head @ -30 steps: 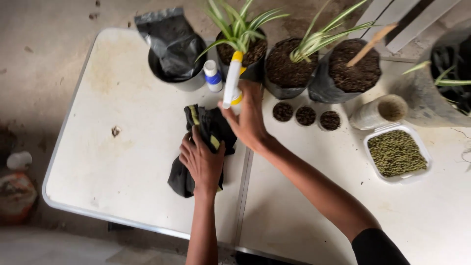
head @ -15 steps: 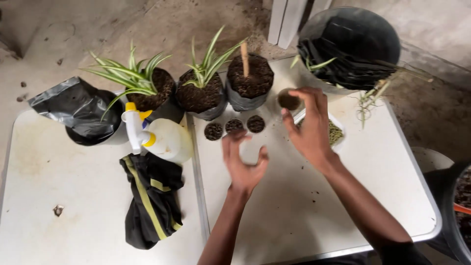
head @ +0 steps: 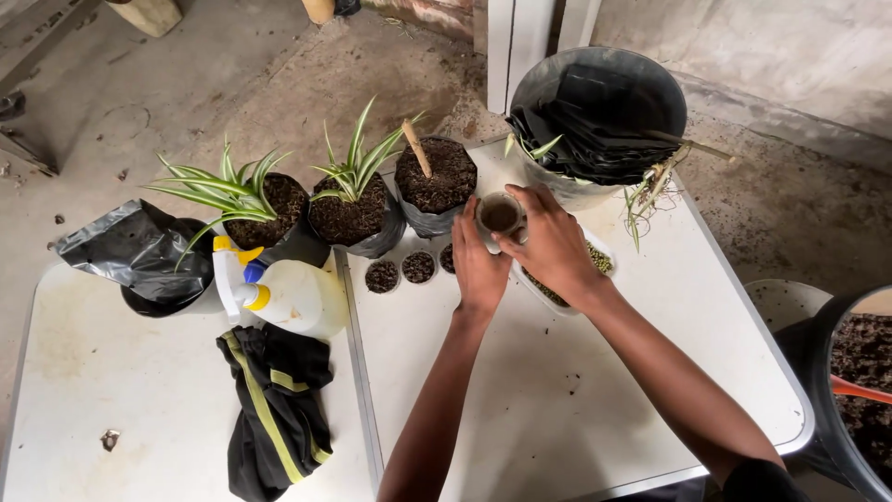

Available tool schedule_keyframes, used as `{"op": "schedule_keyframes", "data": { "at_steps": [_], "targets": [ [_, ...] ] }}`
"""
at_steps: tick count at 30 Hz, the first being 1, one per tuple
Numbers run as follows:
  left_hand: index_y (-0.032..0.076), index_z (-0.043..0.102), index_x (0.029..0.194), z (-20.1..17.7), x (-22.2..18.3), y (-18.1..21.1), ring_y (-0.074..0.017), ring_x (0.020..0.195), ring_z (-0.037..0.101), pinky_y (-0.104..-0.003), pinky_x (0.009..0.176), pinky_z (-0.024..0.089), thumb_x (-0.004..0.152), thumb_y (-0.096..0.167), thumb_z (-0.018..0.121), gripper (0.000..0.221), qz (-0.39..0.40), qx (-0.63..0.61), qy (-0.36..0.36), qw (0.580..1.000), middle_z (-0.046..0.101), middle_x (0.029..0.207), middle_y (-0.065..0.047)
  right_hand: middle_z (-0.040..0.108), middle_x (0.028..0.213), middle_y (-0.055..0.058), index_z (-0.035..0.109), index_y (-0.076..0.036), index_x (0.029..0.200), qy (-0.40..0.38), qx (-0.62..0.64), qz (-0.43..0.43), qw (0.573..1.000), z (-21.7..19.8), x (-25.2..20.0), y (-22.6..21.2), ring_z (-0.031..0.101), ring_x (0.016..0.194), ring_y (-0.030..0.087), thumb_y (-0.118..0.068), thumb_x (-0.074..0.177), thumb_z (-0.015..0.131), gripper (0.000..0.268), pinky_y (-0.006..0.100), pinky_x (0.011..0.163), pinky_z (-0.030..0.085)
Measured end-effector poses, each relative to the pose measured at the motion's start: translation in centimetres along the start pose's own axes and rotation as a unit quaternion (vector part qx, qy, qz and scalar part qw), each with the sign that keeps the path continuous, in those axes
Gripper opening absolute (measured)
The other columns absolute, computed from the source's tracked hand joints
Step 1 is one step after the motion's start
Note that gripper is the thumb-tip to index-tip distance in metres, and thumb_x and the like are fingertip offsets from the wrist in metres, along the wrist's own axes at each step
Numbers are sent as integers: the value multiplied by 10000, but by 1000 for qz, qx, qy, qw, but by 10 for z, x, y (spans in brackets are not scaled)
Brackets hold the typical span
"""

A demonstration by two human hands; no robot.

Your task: Filling a small container with soil and preparing it for planting by watering

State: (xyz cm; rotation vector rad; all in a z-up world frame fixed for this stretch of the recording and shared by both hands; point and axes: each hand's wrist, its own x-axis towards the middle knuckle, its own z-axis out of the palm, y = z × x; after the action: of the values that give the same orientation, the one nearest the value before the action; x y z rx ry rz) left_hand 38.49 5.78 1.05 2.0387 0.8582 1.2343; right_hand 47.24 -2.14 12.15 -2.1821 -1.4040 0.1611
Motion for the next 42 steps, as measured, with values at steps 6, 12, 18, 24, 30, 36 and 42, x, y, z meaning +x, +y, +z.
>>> {"op": "schedule_keyframes", "data": {
  "at_steps": [6, 12, 18, 24, 30, 36, 42],
  "targets": [
    [59, 536, 1409, 2, 2, -2, -385, 1096, 615, -505, 885, 563, 755, 110, 850, 728, -5, -15, 23, 1000, 562, 1216, -127, 619, 1199, 154, 622, -65, 1323, 9, 34, -25, 999, 9, 16, 13, 686, 1057, 451, -353, 700, 838, 719, 612, 858, 585],
    [76, 535, 1390, 3, 2, -2, -359, 1068, 620, -527, 873, 573, 762, 135, 823, 693, 0, -14, 24, 1000, 541, 1169, -106, 662, 1110, 95, 679, -97, 1259, 36, 29, -35, 998, 18, 19, 28, 701, 1035, 371, -378, 671, 830, 669, 577, 836, 579],
    [60, 548, 1354, 1, 1, 7, -367, 1070, 620, -542, 872, 576, 747, 127, 796, 659, 8, -8, 22, 1000, 543, 1169, -113, 690, 1105, 82, 684, -103, 1257, 0, -4, -57, 998, 7, 22, 30, 706, 1063, 331, -361, 701, 843, 633, 536, 846, 581],
    [74, 555, 1333, 2, 2, 10, -387, 1082, 621, -551, 852, 582, 669, 146, 859, 733, 23, 5, 24, 999, 541, 1152, -117, 730, 1048, 113, 707, -73, 1207, -14, -7, -74, 997, -2, 27, 29, 718, 1036, 333, -367, 702, 862, 604, 539, 839, 581],
    [29, 515, 1298, -2, 3, 8, -433, 1072, 603, -611, 816, 561, 748, 147, 825, 642, 8, -32, 6, 999, 520, 1145, -149, 736, 1041, 237, 686, 39, 1181, -30, 94, -48, 994, -29, 24, 17, 717, 1025, 406, -397, 809, 878, 604, 548, 913, 581],
    [55, 513, 1379, -2, -2, 4, -398, 1112, 618, -564, 838, 579, 809, 166, 801, 649, 2, -19, -3, 1000, 528, 1205, -108, 677, 1215, 193, 687, -41, 1192, -36, 13, -63, 997, -24, 25, 9, 685, 1100, 412, -471, 704, 907, 687, 599, 862, 574],
    [40, 502, 1429, -9, -4, 20, -465, 1171, 599, -633, 890, 553, 752, 158, 799, 749, -7, -49, 7, 999, 554, 1249, -172, 642, 1120, 184, 667, 8, 1268, -73, -1, -55, 996, -30, 21, 3, 679, 1082, 406, -409, 761, 898, 696, 622, 879, 554]
  ]
}}
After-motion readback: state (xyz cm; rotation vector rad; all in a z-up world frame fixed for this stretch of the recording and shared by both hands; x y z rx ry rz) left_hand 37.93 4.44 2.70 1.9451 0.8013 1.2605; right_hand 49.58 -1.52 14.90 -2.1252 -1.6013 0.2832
